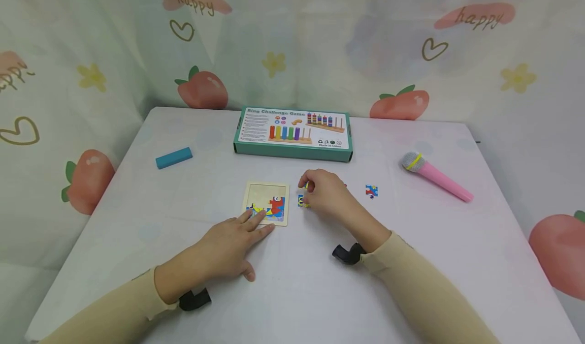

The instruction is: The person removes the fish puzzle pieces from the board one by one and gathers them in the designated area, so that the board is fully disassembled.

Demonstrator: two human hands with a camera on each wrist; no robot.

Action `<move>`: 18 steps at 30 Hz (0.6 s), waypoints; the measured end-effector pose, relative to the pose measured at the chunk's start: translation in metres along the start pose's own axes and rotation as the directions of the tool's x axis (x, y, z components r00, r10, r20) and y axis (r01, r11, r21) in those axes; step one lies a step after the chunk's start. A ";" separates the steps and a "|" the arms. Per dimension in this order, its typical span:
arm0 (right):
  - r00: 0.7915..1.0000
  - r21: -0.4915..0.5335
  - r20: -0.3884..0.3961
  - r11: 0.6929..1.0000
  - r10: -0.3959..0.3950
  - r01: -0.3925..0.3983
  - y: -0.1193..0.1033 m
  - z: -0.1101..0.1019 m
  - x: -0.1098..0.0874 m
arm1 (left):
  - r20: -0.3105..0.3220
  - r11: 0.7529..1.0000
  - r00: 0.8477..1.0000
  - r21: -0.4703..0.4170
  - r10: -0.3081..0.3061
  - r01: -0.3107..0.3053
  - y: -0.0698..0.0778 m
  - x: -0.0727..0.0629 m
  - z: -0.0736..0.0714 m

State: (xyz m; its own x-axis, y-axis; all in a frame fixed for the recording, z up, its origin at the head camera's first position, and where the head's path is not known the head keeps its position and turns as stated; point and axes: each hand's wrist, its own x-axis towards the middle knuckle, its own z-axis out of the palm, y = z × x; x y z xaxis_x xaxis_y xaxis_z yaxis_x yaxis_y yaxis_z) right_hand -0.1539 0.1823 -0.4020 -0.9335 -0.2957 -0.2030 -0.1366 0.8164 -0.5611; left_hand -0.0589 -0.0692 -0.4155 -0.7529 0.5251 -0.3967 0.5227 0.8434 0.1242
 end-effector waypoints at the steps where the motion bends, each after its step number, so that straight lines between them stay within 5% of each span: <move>1: 1.000 0.006 0.006 1.000 -0.013 0.013 -0.003 0.003 0.002 | 0.000 1.000 1.000 0.000 0.000 0.000 0.000 0.000 0.000; 10: 0.988 -0.023 0.097 0.992 -0.120 0.123 -0.024 0.028 0.013 | -0.014 1.000 1.000 0.010 0.012 -0.012 -0.001 -0.001 0.000; 18: 0.985 -0.073 0.125 0.989 -0.121 0.131 -0.030 0.038 0.015 | -0.028 1.000 0.999 0.016 0.024 -0.023 -0.002 -0.002 0.001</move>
State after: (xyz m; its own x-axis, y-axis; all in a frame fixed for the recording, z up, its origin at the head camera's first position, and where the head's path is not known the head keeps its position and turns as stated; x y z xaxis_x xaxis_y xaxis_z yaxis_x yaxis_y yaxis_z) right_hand -0.1508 0.1342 -0.4184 -0.8611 -0.4523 -0.2322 -0.2815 0.8045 -0.5230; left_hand -0.0585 -0.0718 -0.4157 -0.7510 0.5479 -0.3685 0.5464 0.8290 0.1188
